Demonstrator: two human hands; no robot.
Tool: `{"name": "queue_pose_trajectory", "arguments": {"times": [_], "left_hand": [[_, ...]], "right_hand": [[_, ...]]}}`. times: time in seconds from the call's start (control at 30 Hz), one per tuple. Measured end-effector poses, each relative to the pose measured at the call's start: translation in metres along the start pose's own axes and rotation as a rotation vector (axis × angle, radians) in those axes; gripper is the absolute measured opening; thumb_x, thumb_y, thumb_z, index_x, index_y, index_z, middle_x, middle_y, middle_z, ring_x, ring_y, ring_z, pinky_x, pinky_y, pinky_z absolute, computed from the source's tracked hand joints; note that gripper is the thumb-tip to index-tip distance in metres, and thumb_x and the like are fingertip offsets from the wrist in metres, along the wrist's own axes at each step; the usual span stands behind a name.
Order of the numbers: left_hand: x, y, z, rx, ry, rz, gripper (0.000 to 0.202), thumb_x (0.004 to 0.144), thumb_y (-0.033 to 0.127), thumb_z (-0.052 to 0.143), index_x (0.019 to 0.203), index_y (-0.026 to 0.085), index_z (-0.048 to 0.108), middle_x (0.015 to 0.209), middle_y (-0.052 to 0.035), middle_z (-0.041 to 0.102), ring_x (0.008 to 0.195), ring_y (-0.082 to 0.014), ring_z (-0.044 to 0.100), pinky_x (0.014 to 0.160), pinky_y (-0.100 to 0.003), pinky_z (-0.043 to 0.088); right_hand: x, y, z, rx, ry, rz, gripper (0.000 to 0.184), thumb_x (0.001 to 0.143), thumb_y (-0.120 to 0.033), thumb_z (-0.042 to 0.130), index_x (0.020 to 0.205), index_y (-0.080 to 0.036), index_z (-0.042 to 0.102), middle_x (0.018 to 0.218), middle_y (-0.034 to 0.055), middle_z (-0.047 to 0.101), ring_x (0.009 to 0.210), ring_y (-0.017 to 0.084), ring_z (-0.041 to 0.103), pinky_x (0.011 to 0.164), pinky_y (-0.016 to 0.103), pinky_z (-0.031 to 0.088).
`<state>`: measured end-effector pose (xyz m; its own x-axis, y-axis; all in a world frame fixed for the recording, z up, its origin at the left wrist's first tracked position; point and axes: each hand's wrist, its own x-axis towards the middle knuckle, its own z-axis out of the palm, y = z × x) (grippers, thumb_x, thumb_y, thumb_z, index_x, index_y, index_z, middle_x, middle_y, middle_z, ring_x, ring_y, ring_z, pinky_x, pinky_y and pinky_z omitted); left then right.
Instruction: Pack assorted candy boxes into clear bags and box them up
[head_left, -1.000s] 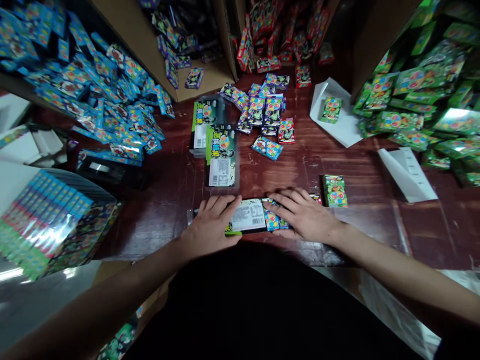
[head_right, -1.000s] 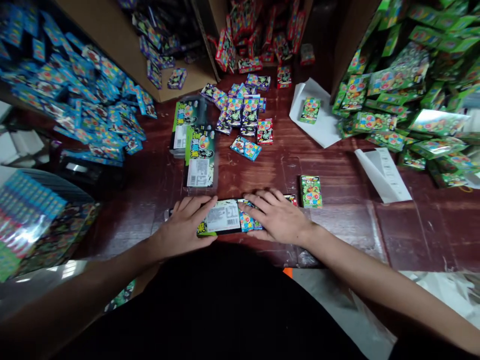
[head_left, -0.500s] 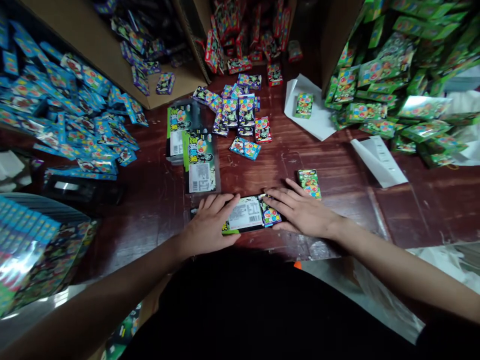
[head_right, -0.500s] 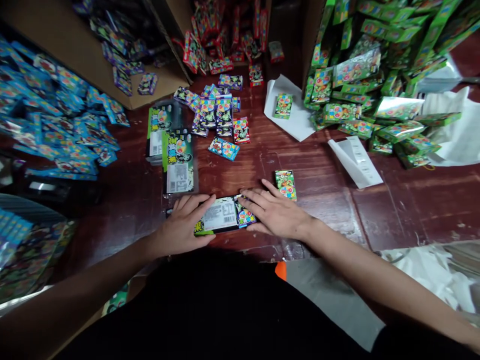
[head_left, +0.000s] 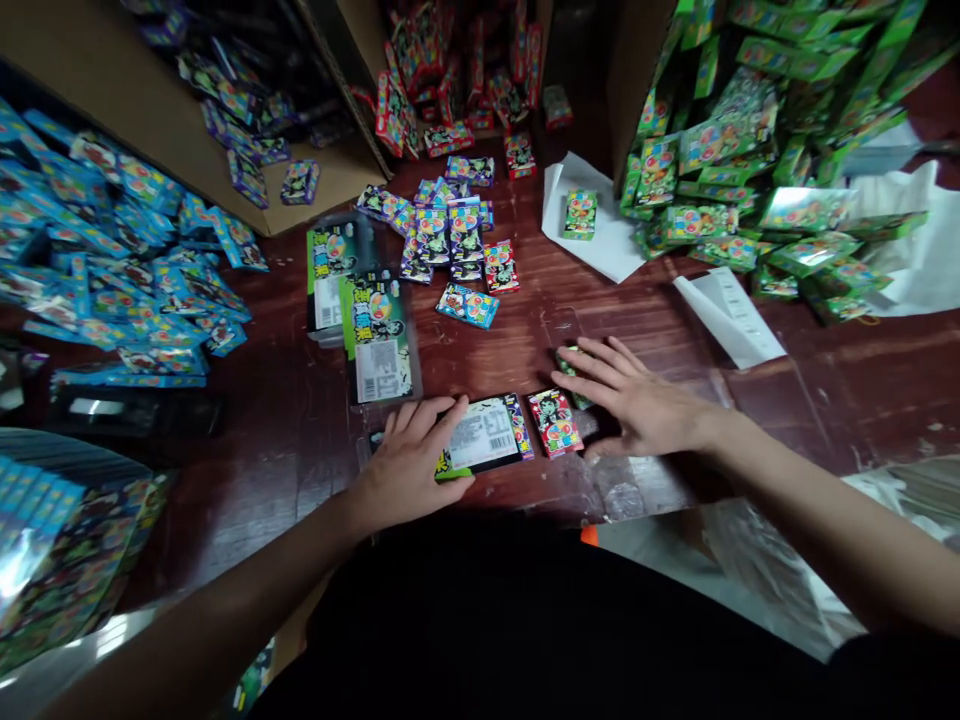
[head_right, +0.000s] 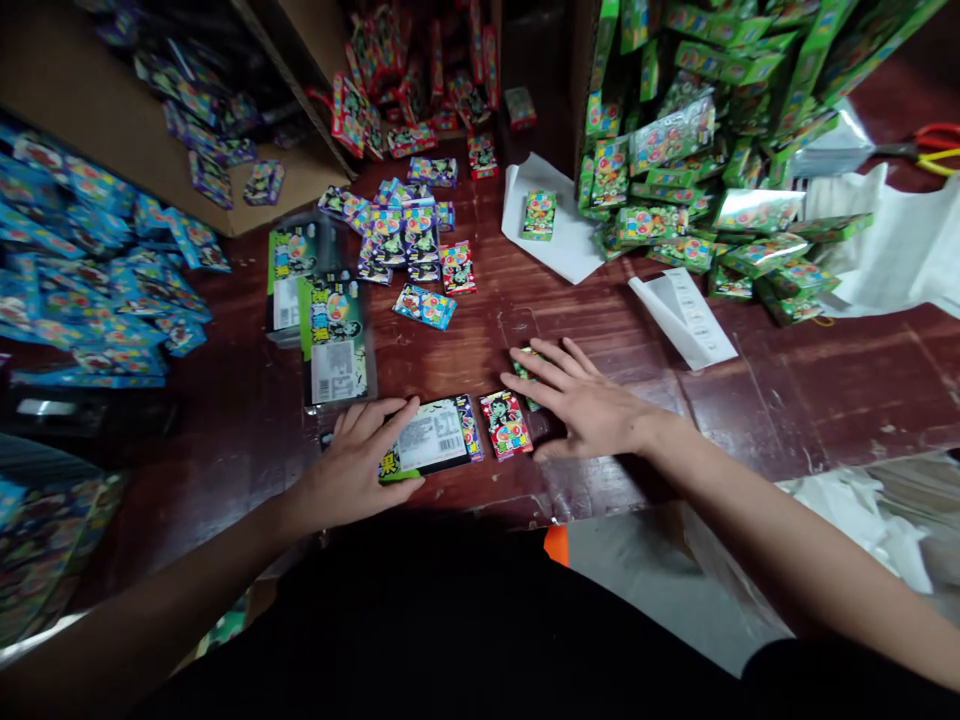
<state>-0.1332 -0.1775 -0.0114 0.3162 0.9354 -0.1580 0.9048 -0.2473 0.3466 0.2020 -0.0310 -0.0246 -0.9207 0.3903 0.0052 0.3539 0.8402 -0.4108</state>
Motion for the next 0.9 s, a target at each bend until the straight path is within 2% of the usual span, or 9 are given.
{"name": "queue_pose_trajectory", "arguments": {"times": [0.1,0.13,0.2,0.3,0.43,0.67,0.77,0.9], "left_hand": [[0.006,0.004,0.0,0.0,0.0,0.014,0.091,0.079,0.041,0.072,0.156,0.023,0.027,0.142,-0.0134,0.047,0.123,-0.0353,0.045,0.106,-0.051,0.038],[0.007,0.006,0.0,-0.003,0.001,0.016,0.091,0.079,0.04,0.072,0.156,0.023,0.027,0.142,-0.0131,0.047,0.123,-0.035,0.045,0.106,-0.051,0.038],[0.009,0.01,0.0,-0.011,0.001,0.01,0.091,0.079,0.04,0.071,0.156,0.023,0.026,0.141,-0.0126,0.048,0.122,-0.0345,0.045,0.106,-0.05,0.038],[0.008,0.014,0.0,-0.014,0.014,-0.02,0.09,0.08,0.039,0.07,0.156,0.022,0.026,0.141,-0.013,0.048,0.124,-0.0349,0.045,0.106,-0.05,0.038],[0.007,0.015,0.003,-0.012,0.042,-0.059,0.088,0.08,0.038,0.07,0.155,0.022,0.028,0.141,-0.0135,0.048,0.126,-0.0363,0.044,0.106,-0.052,0.039],[0.007,0.005,0.0,-0.054,0.046,-0.085,0.091,0.08,0.039,0.072,0.157,0.022,0.027,0.142,-0.0134,0.047,0.125,-0.0354,0.045,0.107,-0.052,0.038],[0.009,0.0,-0.003,-0.061,0.01,-0.034,0.09,0.079,0.038,0.073,0.156,0.022,0.029,0.142,-0.0126,0.048,0.124,-0.0342,0.046,0.108,-0.051,0.038],[0.014,0.002,-0.003,-0.071,-0.018,0.045,0.09,0.079,0.04,0.072,0.157,0.024,0.029,0.143,-0.0124,0.048,0.127,-0.0351,0.044,0.109,-0.052,0.036]], "right_hand": [[0.015,0.001,0.009,0.06,0.079,-0.025,0.075,0.089,-0.06,0.064,0.15,-0.022,0.044,0.149,0.016,0.048,0.141,0.036,0.038,0.116,0.06,0.031],[0.021,-0.001,0.012,0.077,0.103,-0.029,0.072,0.089,-0.059,0.064,0.148,-0.021,0.048,0.145,0.0163,0.05,0.137,0.035,0.042,0.113,0.057,0.036],[0.03,-0.008,0.015,0.087,0.115,-0.029,0.07,0.088,-0.057,0.066,0.145,-0.02,0.051,0.147,0.0181,0.046,0.132,0.036,0.045,0.107,0.056,0.04],[0.034,-0.015,0.012,0.074,0.084,-0.001,0.068,0.087,-0.052,0.067,0.144,-0.019,0.05,0.159,0.0192,0.034,0.127,0.038,0.047,0.101,0.057,0.042],[0.028,-0.019,0.008,0.11,0.061,-0.017,0.063,0.087,-0.041,0.066,0.144,-0.019,0.05,0.152,0.0166,0.047,0.124,0.036,0.048,0.101,0.055,0.042],[0.003,-0.017,0.01,0.172,0.179,0.032,0.057,0.09,-0.046,0.069,0.139,-0.019,0.055,0.144,0.0156,0.053,0.12,0.03,0.053,0.102,0.051,0.045],[0.002,-0.014,0.006,0.207,0.122,-0.039,0.059,0.09,-0.045,0.07,0.141,-0.022,0.054,0.148,0.0129,0.052,0.123,0.029,0.052,0.104,0.05,0.045],[0.024,-0.013,0.012,0.23,0.036,-0.162,0.061,0.092,-0.047,0.067,0.146,-0.025,0.051,0.155,0.0109,0.047,0.126,0.029,0.051,0.104,0.051,0.045]]}}
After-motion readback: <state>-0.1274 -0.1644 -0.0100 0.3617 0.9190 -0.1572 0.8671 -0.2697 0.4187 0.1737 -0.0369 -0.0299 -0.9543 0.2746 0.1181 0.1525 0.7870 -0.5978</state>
